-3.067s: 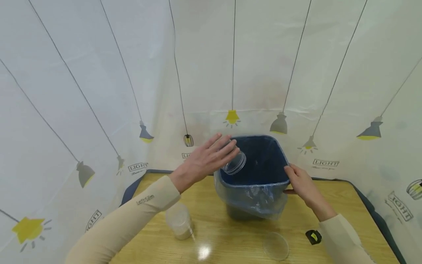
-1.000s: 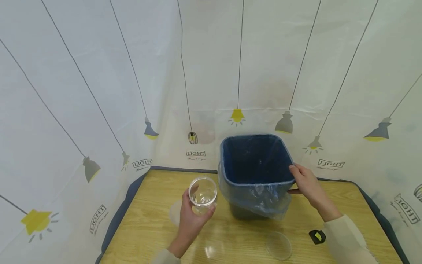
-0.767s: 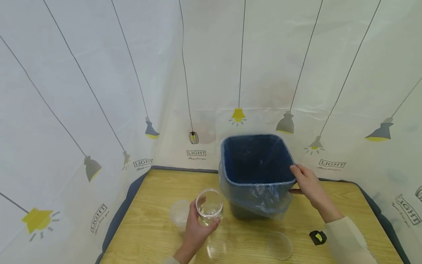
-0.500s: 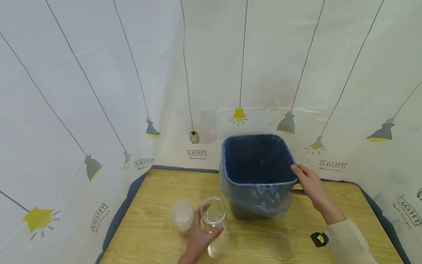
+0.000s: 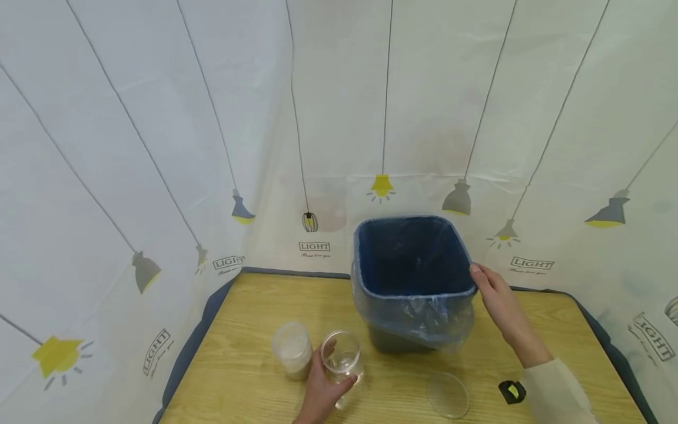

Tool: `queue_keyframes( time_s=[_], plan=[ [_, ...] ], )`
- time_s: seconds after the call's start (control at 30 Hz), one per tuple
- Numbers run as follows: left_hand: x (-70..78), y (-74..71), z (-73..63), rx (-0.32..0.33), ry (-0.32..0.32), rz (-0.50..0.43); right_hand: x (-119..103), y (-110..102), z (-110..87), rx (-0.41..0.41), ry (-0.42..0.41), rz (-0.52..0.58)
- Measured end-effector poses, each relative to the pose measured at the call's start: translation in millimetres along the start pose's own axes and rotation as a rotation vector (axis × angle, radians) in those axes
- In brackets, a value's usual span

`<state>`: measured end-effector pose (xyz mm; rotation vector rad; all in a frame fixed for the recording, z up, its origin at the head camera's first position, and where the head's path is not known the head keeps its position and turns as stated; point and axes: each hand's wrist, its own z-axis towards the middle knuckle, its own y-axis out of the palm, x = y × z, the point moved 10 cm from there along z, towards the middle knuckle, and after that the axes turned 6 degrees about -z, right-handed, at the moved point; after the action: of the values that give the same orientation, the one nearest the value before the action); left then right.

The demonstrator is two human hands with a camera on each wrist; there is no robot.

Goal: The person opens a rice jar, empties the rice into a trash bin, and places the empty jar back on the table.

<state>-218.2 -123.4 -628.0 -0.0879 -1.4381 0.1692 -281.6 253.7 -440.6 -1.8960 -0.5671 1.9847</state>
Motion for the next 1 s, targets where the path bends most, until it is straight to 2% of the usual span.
queue_keyframes(
  time_s=[0.1,0.23,0.43,0.53,0.7,0.8,0.87,0.93,1.0],
  plan=[
    [-3.7,1.6,0.0,-0.004,-0.003,-0.026,3,-1,-2.8,0.013,-0.001,0.044],
    [-7.2,2.9,1.3,-0.012,-0.011,-0.023,12,-3,-11.8,0.043,0.042,0.081],
    [-8.3,4.2,1.1,-0.039,-0.031,0.050,15,-15,-30.9,0.148,0.043,0.019],
    [-4.5,1.4,-3.5,-0.038,-0.007,0.081,16,-19,-38.2,0.189,0.026,-0.020],
    [11.7,-13.0,-16.7,0.002,0.071,0.102,14,-21,-47.1,0.226,-0.013,-0.046],
    [26.5,-23.5,-23.0,0.033,0.130,0.120,11,-23,-51.1,0.248,-0.021,-0.059],
    [41.0,-29.2,-26.2,0.045,0.208,0.133,11,-25,-52.7,0.257,-0.024,-0.061],
    [56.9,-34.0,-29.3,0.056,0.323,0.154,12,-25,-53.2,0.260,-0.028,-0.064],
    [74.6,-39.1,-32.4,0.070,0.478,0.165,13,-26,-53.8,0.260,-0.027,-0.069]
  ],
)
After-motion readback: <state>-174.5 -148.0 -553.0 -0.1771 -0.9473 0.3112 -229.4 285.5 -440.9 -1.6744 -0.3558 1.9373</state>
